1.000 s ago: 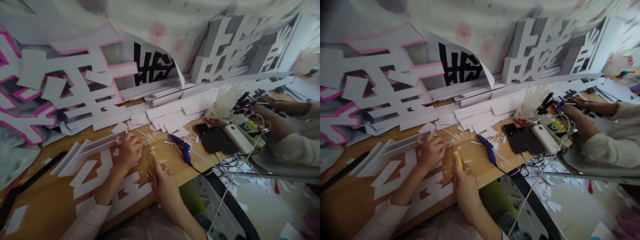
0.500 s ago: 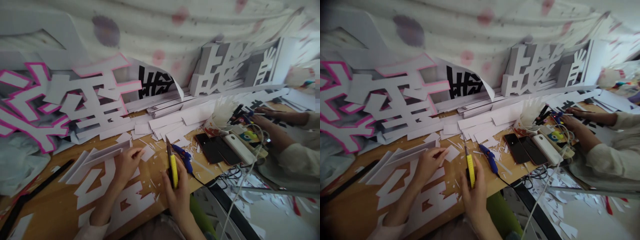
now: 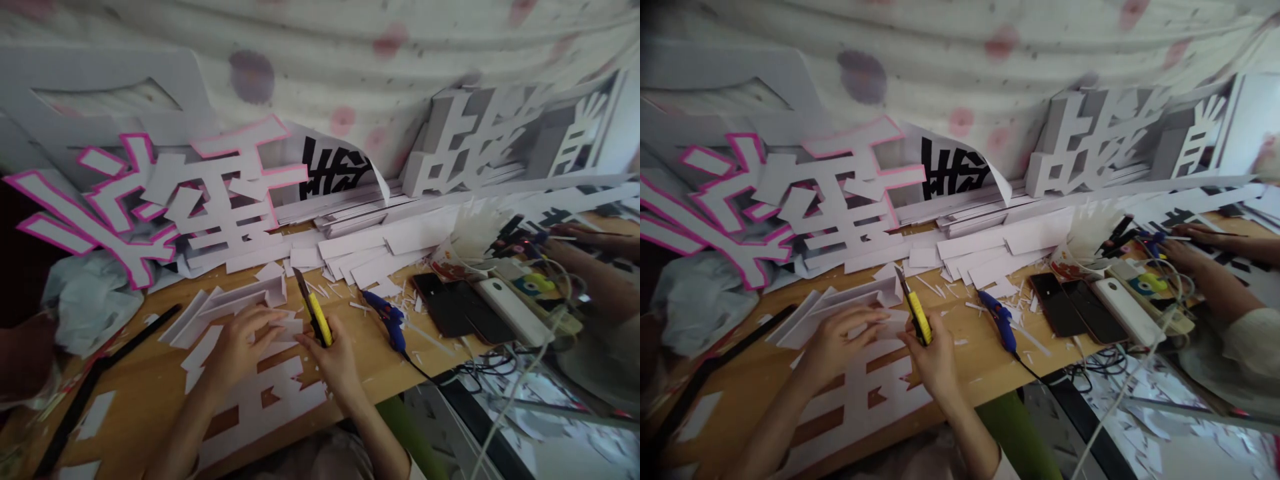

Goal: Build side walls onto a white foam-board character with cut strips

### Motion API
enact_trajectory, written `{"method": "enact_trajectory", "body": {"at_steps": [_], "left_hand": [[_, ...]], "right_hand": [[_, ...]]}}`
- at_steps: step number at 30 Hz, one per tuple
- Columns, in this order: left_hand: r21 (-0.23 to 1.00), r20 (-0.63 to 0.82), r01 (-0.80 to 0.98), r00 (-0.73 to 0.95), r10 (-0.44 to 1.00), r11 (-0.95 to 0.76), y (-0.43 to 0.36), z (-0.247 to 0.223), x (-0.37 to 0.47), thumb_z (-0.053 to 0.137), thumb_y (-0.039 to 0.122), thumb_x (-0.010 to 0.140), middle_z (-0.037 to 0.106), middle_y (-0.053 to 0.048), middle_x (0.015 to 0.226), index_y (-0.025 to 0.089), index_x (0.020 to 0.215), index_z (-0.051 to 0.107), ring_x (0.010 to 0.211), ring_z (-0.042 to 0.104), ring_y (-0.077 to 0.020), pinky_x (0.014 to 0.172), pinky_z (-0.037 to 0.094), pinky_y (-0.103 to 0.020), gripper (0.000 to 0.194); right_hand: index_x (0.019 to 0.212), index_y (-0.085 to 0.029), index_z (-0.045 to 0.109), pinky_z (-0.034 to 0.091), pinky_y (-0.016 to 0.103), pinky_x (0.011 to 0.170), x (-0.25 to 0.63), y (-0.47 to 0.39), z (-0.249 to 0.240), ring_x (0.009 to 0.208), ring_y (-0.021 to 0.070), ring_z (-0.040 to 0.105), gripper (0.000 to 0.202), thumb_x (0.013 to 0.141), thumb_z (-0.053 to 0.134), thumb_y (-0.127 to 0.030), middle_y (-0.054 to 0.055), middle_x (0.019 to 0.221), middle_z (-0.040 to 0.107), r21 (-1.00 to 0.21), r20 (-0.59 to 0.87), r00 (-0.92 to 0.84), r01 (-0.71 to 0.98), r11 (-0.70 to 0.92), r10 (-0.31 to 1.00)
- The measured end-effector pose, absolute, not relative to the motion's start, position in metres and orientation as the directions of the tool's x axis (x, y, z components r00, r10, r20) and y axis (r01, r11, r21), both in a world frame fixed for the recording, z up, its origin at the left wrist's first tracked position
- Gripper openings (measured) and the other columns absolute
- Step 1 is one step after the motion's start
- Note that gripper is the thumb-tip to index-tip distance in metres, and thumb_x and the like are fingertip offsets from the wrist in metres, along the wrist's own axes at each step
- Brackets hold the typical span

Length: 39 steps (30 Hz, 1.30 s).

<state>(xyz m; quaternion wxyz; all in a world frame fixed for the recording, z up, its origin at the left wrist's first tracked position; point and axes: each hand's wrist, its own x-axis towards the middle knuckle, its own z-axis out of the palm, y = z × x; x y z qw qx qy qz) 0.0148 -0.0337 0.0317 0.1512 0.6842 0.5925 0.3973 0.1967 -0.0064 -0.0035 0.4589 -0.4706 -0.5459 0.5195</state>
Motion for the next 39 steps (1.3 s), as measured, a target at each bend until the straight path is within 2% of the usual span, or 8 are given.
{"method": "enact_trajectory", "body": {"at_steps": [2, 4, 7, 9, 19, 27, 36, 39], "left_hand": [[0.577, 0.406, 0.767, 0.028, 0.913, -0.281, -0.027, 0.032, 0.000, 0.060, 0.033, 0.092, 0.077, -0.003, 0.088, 0.027, 0.091, 0.076, 0.084, 0.071, -0.0195, 0.078, 0.055, -0.033, 0.018], [0.491, 0.441, 0.841, -0.016, 0.897, -0.226, -0.019, 0.029, -0.010, 0.058, 0.034, 0.093, 0.077, -0.003, 0.082, 0.027, 0.086, 0.077, 0.082, 0.068, -0.0214, 0.080, 0.051, -0.039, 0.021], [0.436, 0.454, 0.889, -0.084, 0.887, -0.139, -0.007, 0.021, -0.014, 0.059, 0.032, 0.093, 0.077, -0.004, 0.083, 0.028, 0.087, 0.077, 0.090, 0.066, -0.0260, 0.090, 0.040, -0.049, 0.020], [0.416, 0.425, 0.901, -0.078, 0.902, -0.119, 0.000, 0.016, -0.011, 0.059, 0.030, 0.094, 0.077, -0.004, 0.085, 0.029, 0.088, 0.077, 0.096, 0.064, -0.0269, 0.093, 0.034, -0.050, 0.019], [0.380, 0.247, 0.923, -0.034, 0.968, -0.064, 0.017, 0.007, -0.007, 0.061, 0.026, 0.091, 0.079, -0.004, 0.096, 0.025, 0.106, 0.065, 0.112, 0.060, -0.0297, 0.097, 0.026, -0.049, 0.015], [0.334, 0.245, 0.941, -0.031, 0.969, -0.055, 0.020, 0.001, -0.004, 0.062, 0.027, 0.092, 0.079, -0.003, 0.097, 0.026, 0.106, 0.063, 0.112, 0.061, -0.0298, 0.098, 0.024, -0.048, 0.014], [0.318, 0.256, 0.946, -0.029, 0.966, -0.056, 0.019, -0.001, -0.007, 0.065, 0.028, 0.090, 0.080, -0.002, 0.093, 0.025, 0.116, 0.057, 0.112, 0.063, -0.0305, 0.095, 0.027, -0.046, 0.028], [0.318, 0.258, 0.946, -0.024, 0.966, -0.062, 0.019, 0.000, -0.006, 0.064, 0.028, 0.090, 0.080, -0.003, 0.091, 0.025, 0.118, 0.057, 0.113, 0.062, -0.0309, 0.096, 0.027, -0.047, 0.029]], "right_hand": [[0.087, -0.021, 0.062, 0.050, 0.026, 0.061, 0.190, -0.005, -0.010, 0.064, 0.0154, 0.061, 0.020, 0.077, 0.072, -0.035, -0.001, 0.075, 0.066, -0.996, 0.033, -0.111, 0.074, 0.042, 0.993], [0.090, -0.020, 0.061, 0.049, 0.026, 0.062, 0.188, -0.004, -0.018, 0.067, 0.0158, 0.061, 0.020, 0.082, 0.067, -0.036, 0.000, 0.078, 0.067, -0.992, 0.048, -0.062, 0.115, 0.055, 0.997], [0.091, -0.019, 0.060, 0.048, 0.026, 0.060, 0.192, -0.004, -0.029, 0.068, 0.0161, 0.060, 0.022, 0.084, 0.064, -0.040, 0.001, 0.078, 0.065, -0.990, 0.034, -0.028, 0.132, 0.037, 0.999], [0.091, -0.019, 0.059, 0.047, 0.026, 0.059, 0.197, -0.006, -0.033, 0.066, 0.0160, 0.059, 0.023, 0.084, 0.064, -0.041, 0.000, 0.076, 0.064, -0.990, 0.027, -0.026, 0.141, 0.030, 0.999], [0.092, -0.018, 0.059, 0.049, 0.029, 0.070, 0.207, -0.009, -0.042, 0.073, 0.0172, 0.059, 0.021, 0.085, 0.059, -0.038, 0.001, 0.080, 0.063, -0.986, 0.019, -0.035, 0.166, 0.025, 0.999], [0.098, -0.018, 0.059, 0.050, 0.029, 0.070, 0.208, -0.010, -0.047, 0.073, 0.0173, 0.060, 0.021, 0.085, 0.057, -0.034, 0.002, 0.082, 0.065, -0.983, 0.052, -0.066, 0.173, 0.063, 0.996], [0.102, -0.018, 0.062, 0.050, 0.028, 0.066, 0.209, -0.010, -0.050, 0.069, 0.0165, 0.060, 0.022, 0.087, 0.057, -0.032, 0.001, 0.080, 0.065, -0.972, 0.098, -0.090, 0.207, 0.115, 0.991], [0.111, -0.017, 0.062, 0.053, 0.029, 0.071, 0.210, -0.011, -0.051, 0.077, 0.0184, 0.065, 0.027, 0.090, 0.056, -0.033, 0.004, 0.088, 0.070, -0.967, 0.112, -0.108, 0.216, 0.134, 0.988]]}}
